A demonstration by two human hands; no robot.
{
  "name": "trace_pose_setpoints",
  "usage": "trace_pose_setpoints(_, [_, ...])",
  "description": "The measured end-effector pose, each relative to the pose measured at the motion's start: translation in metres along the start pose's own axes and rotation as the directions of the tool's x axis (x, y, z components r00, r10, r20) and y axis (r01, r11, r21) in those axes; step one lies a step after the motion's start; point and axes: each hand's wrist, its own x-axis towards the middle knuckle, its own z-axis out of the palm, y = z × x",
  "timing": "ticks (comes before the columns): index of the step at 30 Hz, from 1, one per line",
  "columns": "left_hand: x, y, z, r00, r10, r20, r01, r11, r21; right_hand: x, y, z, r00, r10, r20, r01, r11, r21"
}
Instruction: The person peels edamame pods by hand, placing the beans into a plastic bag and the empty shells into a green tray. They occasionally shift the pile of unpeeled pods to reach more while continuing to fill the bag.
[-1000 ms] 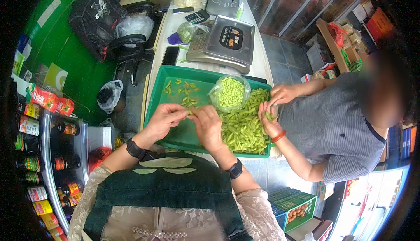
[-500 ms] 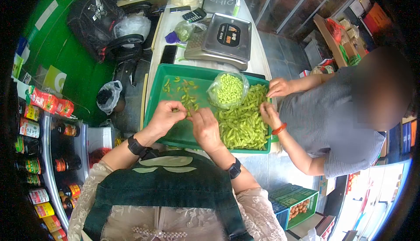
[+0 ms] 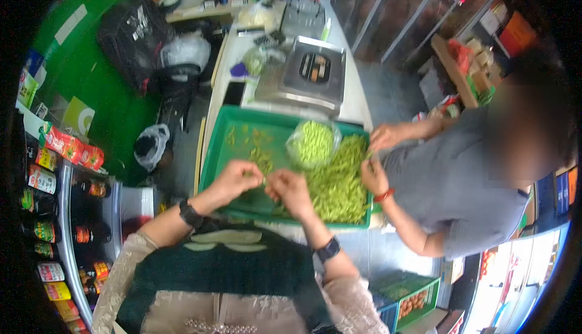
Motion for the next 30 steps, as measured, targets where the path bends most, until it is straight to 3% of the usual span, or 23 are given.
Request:
trace_pose_setpoints(1, [0.004,-0.017,0.001,0.998,0.061,-0.009,-0.061,0.998,0.024,0.0,0.008,-0.002,0.997,-0.075,-0.015,0.072,0.985,-0.157])
trace_pose_setpoints(5, [0.01,-0.038,0.011,1.0,-0.018,-0.014,0.019,0.994,0.105,0.0,0.039,-0.005,0.989,-0.096,-0.115,0.062,0.962,-0.265])
trace_pose_setpoints(10, [0.013,-0.046,0.021,0.999,-0.047,0.005,0.047,0.996,0.07,-0.013,0.042,-0.008,0.993,-0.028,-0.118,0.002,0.977,-0.213])
trace_pose_setpoints(12, [0.013,-0.049,0.024,1.0,-0.025,0.012,0.023,0.994,0.111,-0.016,0.047,-0.007,0.988,0.067,-0.14,-0.081,0.992,-0.101])
trace_pose_setpoints(16, [0.015,-0.051,0.028,0.998,-0.058,0.026,0.055,0.993,0.108,-0.014,0.061,-0.009,0.987,0.03,-0.157,-0.048,0.993,-0.109])
trace_pose_setpoints(19, [0.015,-0.048,0.032,0.999,0.032,0.027,-0.035,0.991,0.127,-0.016,0.054,-0.005,0.984,0.025,-0.178,-0.05,0.99,-0.133])
trace_pose_setpoints(22, [0.013,-0.039,0.03,0.999,0.023,0.04,-0.029,0.987,0.159,-0.018,0.046,-0.001,0.969,0.096,-0.229,-0.117,0.99,-0.084])
trace_pose_setpoints(24, [0.009,-0.03,0.029,0.987,-0.135,0.092,0.12,0.981,0.152,-0.016,0.053,-0.003,0.964,0.113,-0.242,-0.128,0.991,-0.043])
trace_pose_setpoints(25, [0.013,-0.043,0.029,0.987,-0.134,0.092,0.119,0.981,0.151,-0.016,0.057,-0.004,0.958,0.133,-0.255,-0.138,0.99,-0.001])
trace_pose_setpoints(27, [0.02,-0.073,0.028,0.96,-0.187,0.21,0.253,0.9,-0.356,-0.014,0.064,-0.01,0.951,0.152,-0.269,-0.142,0.988,0.057])
trace_pose_setpoints(28, [0.019,-0.079,0.025,0.959,-0.187,0.212,0.254,0.898,-0.358,-0.015,0.065,-0.012,0.944,0.172,-0.28,-0.144,0.983,0.115])
trace_pose_setpoints(30, [0.018,-0.079,0.019,0.929,-0.185,0.321,0.345,0.747,-0.568,-0.019,0.063,-0.019,0.944,0.2,-0.262,-0.179,0.978,0.102])
